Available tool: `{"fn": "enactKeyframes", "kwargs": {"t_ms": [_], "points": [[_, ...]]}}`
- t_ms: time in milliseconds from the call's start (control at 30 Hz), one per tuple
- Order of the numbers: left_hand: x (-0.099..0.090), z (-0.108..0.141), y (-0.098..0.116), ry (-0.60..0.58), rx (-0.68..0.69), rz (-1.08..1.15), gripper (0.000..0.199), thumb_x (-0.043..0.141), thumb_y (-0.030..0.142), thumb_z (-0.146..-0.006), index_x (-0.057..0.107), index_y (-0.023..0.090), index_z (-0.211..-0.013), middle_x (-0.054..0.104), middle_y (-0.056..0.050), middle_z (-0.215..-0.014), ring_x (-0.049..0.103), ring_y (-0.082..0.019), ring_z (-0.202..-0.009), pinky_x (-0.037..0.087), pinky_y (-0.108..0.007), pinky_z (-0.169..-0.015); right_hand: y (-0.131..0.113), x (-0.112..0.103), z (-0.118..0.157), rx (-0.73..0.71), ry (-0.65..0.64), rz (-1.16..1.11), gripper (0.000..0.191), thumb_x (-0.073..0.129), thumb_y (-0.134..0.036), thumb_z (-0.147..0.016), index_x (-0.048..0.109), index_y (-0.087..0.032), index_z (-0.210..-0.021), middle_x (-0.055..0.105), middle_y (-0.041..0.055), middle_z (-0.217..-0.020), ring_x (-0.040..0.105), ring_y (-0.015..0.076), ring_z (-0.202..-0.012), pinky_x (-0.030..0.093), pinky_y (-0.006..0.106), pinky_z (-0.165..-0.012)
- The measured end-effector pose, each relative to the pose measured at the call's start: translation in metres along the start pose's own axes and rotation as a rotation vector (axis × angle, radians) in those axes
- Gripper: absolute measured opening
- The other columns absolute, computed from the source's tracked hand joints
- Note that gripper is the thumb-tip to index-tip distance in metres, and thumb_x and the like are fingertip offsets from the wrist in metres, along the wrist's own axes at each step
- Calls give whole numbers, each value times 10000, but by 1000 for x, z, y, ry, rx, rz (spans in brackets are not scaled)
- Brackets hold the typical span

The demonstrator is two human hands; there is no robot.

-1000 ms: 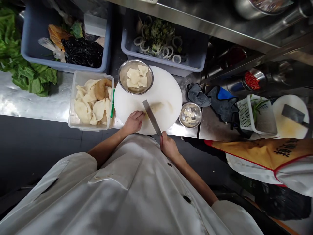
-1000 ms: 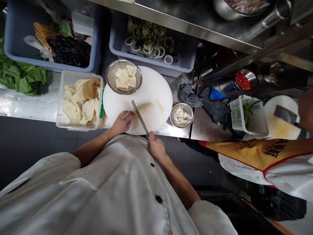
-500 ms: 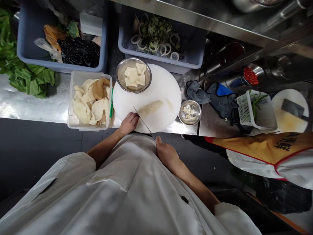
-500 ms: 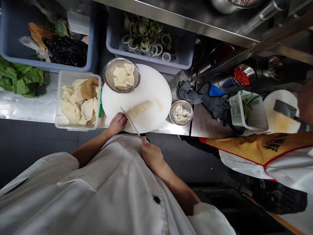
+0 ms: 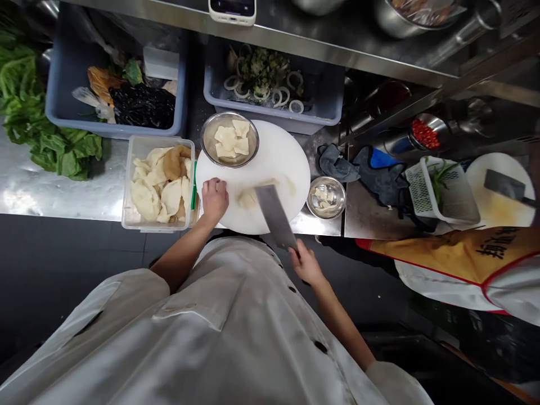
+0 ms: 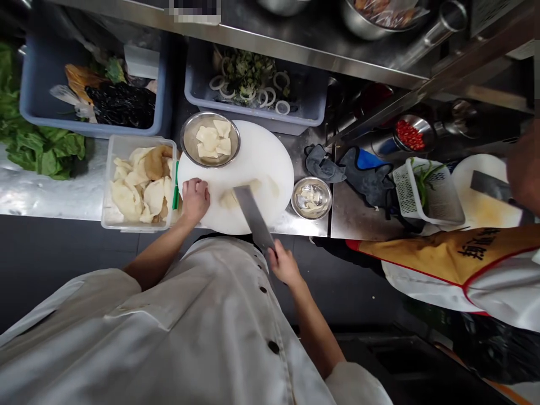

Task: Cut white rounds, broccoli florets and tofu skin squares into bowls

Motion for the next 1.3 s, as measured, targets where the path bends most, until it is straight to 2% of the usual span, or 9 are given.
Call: {"fn": "enactKeyframes", "kwargs": {"t_ms": [167,300,467,600,833,933,1067,1200,1300], "points": [[10,-25,54,-313,463,106,462,538,215,-943,641,222,-1393,557,-146,-1510,505,-331,-1363,419,-507,-1102,51,-4,16,215,-84,-610,377,553,-596,-905,431,-257,-1013,486,-119,-558,419,104,-343,336,230,-380],[34,-32,95,-441,661,154,593,573,336,-956,510,298,-1545,361,-95,-1691,362,-349,-1525,368,-536,-1168,37,18,-24,196,-100,-814,450,589,-633,-848,392,-265,-1016,470,-152,-543,409,93,-323,373,229,-367],[45,-26,110,-200,490,288,385,499,282,-978,685,186,-1301,452,-164,-1624,438,-315,-1485,421,-510,-1144,-12,30,-53,70,-238,-751,396,568,-581,-882,414,-255,-1046,485,-144,-537,424,91,-324,322,208,-344],[14,-37,108,55,383,370,326,477,238,-962,702,191,-1194,528,-151,-1566,450,-289,-1480,397,-519,-1175,-52,5,-51,-19,-279,-695,302,563,-492,-919,428,-249,-1038,496,-136,-555,431,85,-334,320,205,-347],[-43,-157,47,83,200,315,215,537,169,-910,693,179,-1058,602,-97,-1480,529,-258,-1390,376,-471,-1187,-115,-32,-82,-148,-284,-676,233,518,-437,-922,424,-245,-1013,498,-147,-543,455,75,-326,337,176,-362],[-50,-166,7,125,30,318,234,474,86,-884,684,169,-949,723,-78,-1189,631,-211,-1199,443,-391,-1109,-91,-39,-75,-113,-219,-647,269,536,-465,-916,427,-243,-1022,481,-158,-529,435,69,-314,314,165,-347],[-52,-99,-22,111,-113,132,229,461,114,-893,676,190,-907,683,-81,-938,653,-251,-1015,508,-392,-971,-19,-53,-37,-12,-60,-663,312,573,-511,-925,431,-245,-1005,497,-149,-557,433,66,-333,343,177,-357],[-24,-36,3,-247,62,-48,279,562,199,-878,682,175,-1129,629,-149,-1176,630,-303,-1054,534,-416,-915,47,-57,2,120,139,-798,361,613,-543,-905,430,-250,-1009,506,-141,-559,459,86,-344,385,207,-360],[10,-30,53,-435,214,-56,320,486,108,-895,678,150,-1147,621,-170,-1174,620,-299,-1100,522,-407,-973,74,-49,16,211,277,-875,403,641,-563,-863,412,-259,-995,497,-146,-542,446,89,-328,384,215,-347]]}}
Point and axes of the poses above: each hand's wrist, its own z-axis away from the middle knuckle, its own x-axis out of the palm, y = z × x, the point moved 4 cm from there along -z, towards the middle knuckle
